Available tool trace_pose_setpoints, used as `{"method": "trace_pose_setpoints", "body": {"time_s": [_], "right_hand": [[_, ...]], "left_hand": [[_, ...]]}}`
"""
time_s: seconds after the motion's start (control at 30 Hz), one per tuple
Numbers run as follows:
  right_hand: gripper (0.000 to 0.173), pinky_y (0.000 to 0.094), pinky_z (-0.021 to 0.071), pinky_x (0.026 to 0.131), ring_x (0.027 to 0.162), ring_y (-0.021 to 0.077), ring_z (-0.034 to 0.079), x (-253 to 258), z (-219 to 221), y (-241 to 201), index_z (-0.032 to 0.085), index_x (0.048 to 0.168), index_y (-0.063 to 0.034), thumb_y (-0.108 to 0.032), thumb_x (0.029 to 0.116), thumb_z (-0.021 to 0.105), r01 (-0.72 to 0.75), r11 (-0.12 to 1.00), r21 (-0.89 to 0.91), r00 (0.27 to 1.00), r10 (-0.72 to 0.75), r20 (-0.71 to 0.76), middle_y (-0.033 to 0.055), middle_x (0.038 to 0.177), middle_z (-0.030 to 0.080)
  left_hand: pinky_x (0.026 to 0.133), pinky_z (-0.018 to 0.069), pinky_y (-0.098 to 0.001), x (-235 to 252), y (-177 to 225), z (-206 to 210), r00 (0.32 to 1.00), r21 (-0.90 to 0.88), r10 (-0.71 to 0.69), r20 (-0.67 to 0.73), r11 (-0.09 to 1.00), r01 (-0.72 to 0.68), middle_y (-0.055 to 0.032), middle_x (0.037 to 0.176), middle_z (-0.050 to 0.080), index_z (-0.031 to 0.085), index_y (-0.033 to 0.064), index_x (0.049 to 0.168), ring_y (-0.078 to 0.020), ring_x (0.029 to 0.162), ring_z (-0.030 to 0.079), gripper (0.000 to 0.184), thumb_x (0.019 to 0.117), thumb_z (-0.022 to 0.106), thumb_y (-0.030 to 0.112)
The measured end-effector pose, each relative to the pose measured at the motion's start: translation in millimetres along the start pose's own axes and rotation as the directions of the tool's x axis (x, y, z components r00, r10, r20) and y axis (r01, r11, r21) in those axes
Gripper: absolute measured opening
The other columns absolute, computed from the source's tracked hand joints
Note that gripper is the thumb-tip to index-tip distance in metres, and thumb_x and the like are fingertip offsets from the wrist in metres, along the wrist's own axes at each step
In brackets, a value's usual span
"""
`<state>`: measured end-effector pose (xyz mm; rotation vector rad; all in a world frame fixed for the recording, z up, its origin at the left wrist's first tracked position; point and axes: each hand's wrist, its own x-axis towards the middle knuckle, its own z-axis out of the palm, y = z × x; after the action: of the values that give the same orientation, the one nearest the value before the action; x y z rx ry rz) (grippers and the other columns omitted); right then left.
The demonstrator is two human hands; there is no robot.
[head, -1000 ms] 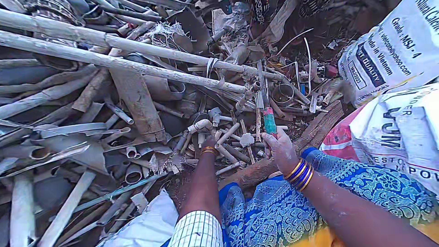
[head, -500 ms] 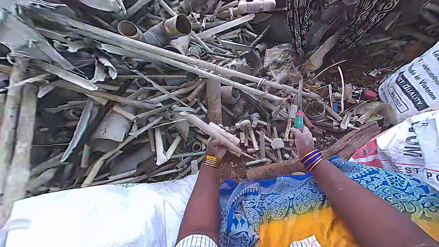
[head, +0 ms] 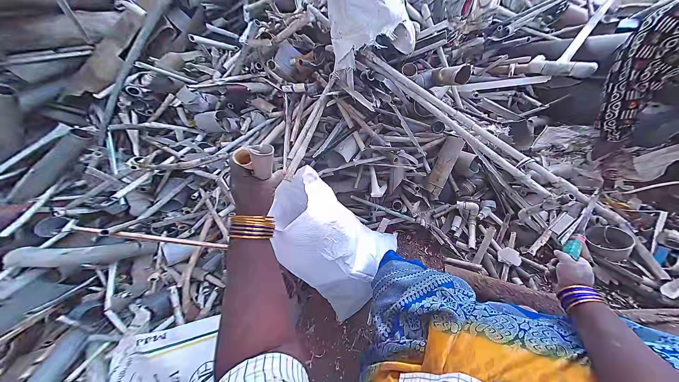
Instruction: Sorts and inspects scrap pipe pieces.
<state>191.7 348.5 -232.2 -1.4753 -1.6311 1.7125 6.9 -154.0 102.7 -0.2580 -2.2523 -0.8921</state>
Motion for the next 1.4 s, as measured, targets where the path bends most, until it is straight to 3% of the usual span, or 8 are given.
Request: {"method": "trace_pose_setpoints", "body": {"time_s": [0.07, 0.17, 0.4, 0.6, 0.77, 1.07, 1.23, 1.4], "right_hand": [[0.039, 0.0410, 0.0476, 0.074, 0.078, 0.0196, 0.055, -2, -5, 0, 0.050, 0.138, 0.0022, -0.023, 0.1077, 0.050, -0.009, 1.000, -0.001, 1.000, 0.009, -0.002, 0.0154, 0.101, 0.057], [0.039, 0.0385, 0.0481, 0.070, 0.075, 0.0177, 0.054, -3, -10, -4, 0.049, 0.138, 0.0008, -0.024, 0.1074, 0.051, -0.020, 0.999, 0.037, 1.000, 0.020, -0.002, 0.0134, 0.099, 0.056], [0.039, 0.0337, 0.0500, 0.066, 0.069, 0.0162, 0.055, 8, -9, -11, 0.046, 0.141, 0.0003, -0.021, 0.1086, 0.050, -0.132, 0.976, 0.173, 0.991, 0.134, 0.000, 0.0113, 0.092, 0.055], [0.037, 0.0357, 0.0494, 0.066, 0.070, 0.0176, 0.056, 30, 3, -19, 0.049, 0.139, 0.0009, -0.021, 0.1088, 0.050, -0.086, 0.995, 0.045, 0.994, 0.083, 0.073, 0.0112, 0.090, 0.058], [0.041, 0.0371, 0.0500, 0.072, 0.077, 0.0196, 0.058, 44, 3, -36, 0.047, 0.142, 0.0026, -0.018, 0.1071, 0.052, -0.015, 1.000, -0.022, 0.991, 0.017, 0.130, 0.0141, 0.097, 0.060], [0.028, 0.0256, 0.0474, 0.056, 0.056, 0.0102, 0.050, 67, 13, -42, 0.051, 0.129, 0.0019, -0.014, 0.1068, 0.054, -0.177, 0.968, 0.180, 0.980, 0.157, 0.119, 0.0040, 0.078, 0.051], [0.025, 0.0251, 0.0470, 0.055, 0.056, 0.0099, 0.050, 71, 13, -33, 0.053, 0.127, 0.0009, -0.014, 0.1064, 0.054, -0.194, 0.970, 0.148, 0.972, 0.169, 0.163, 0.0038, 0.078, 0.051], [0.026, 0.0241, 0.0447, 0.052, 0.054, 0.0098, 0.047, 70, 11, -38, 0.051, 0.130, 0.0008, -0.013, 0.1077, 0.052, -0.205, 0.949, 0.240, 0.975, 0.178, 0.130, 0.0039, 0.076, 0.050]], "left_hand": [[0.108, 0.0418, -0.0618, 10, -29, -20, 0.941, 0.268, -0.288, 0.175, 0.934, 0.236, -0.0337, 0.140, 0.054, 0.033, 0.0010, 0.155, -0.0454, 0.128, 0.056, 0.090, 0.0808, 0.085, 0.003], [0.110, 0.0322, -0.0724, 11, -46, -36, 0.857, 0.660, -0.438, 0.272, 0.733, 0.165, -0.0365, 0.151, 0.042, 0.035, 0.0053, 0.158, -0.0559, 0.139, 0.042, 0.083, 0.0861, 0.077, 0.000], [0.116, 0.0333, -0.0585, -31, 36, 65, 0.927, 0.232, 0.227, 0.298, 0.925, -0.301, -0.0331, 0.144, 0.052, 0.057, -0.0043, 0.138, -0.0477, 0.139, 0.046, 0.048, 0.0978, 0.058, 0.022], [0.117, 0.0348, -0.0558, -73, 91, 269, 0.365, -0.005, 0.137, 0.921, 0.940, -0.340, -0.0276, 0.148, 0.051, 0.053, -0.0011, 0.145, -0.0415, 0.139, 0.048, 0.051, 0.1005, 0.065, 0.022], [0.121, 0.0319, -0.0512, -124, 99, 442, 0.018, 0.138, -0.144, 0.989, 0.895, -0.425, -0.0242, 0.157, 0.041, 0.042, 0.0004, 0.153, -0.0369, 0.146, 0.041, 0.062, 0.1016, 0.065, 0.025], [0.122, 0.0232, -0.0609, -191, 60, 633, 0.102, 0.236, -0.215, 0.971, 0.814, -0.531, -0.0244, 0.164, 0.031, 0.025, 0.0020, 0.162, -0.0393, 0.154, 0.028, 0.080, 0.0978, 0.068, 0.024], [0.115, 0.0328, -0.0632, -215, 53, 637, 0.124, 0.317, -0.316, 0.941, 0.689, -0.652, -0.0309, 0.149, 0.047, 0.050, -0.0038, 0.146, -0.0462, 0.142, 0.042, 0.066, 0.0952, 0.072, 0.033], [0.114, 0.0395, -0.0566, -228, 52, 583, -0.004, 0.317, -0.362, 0.932, 0.822, -0.473, -0.0289, 0.146, 0.052, 0.038, -0.0049, 0.151, -0.0411, 0.138, 0.052, 0.069, 0.0982, 0.069, 0.028]]}}
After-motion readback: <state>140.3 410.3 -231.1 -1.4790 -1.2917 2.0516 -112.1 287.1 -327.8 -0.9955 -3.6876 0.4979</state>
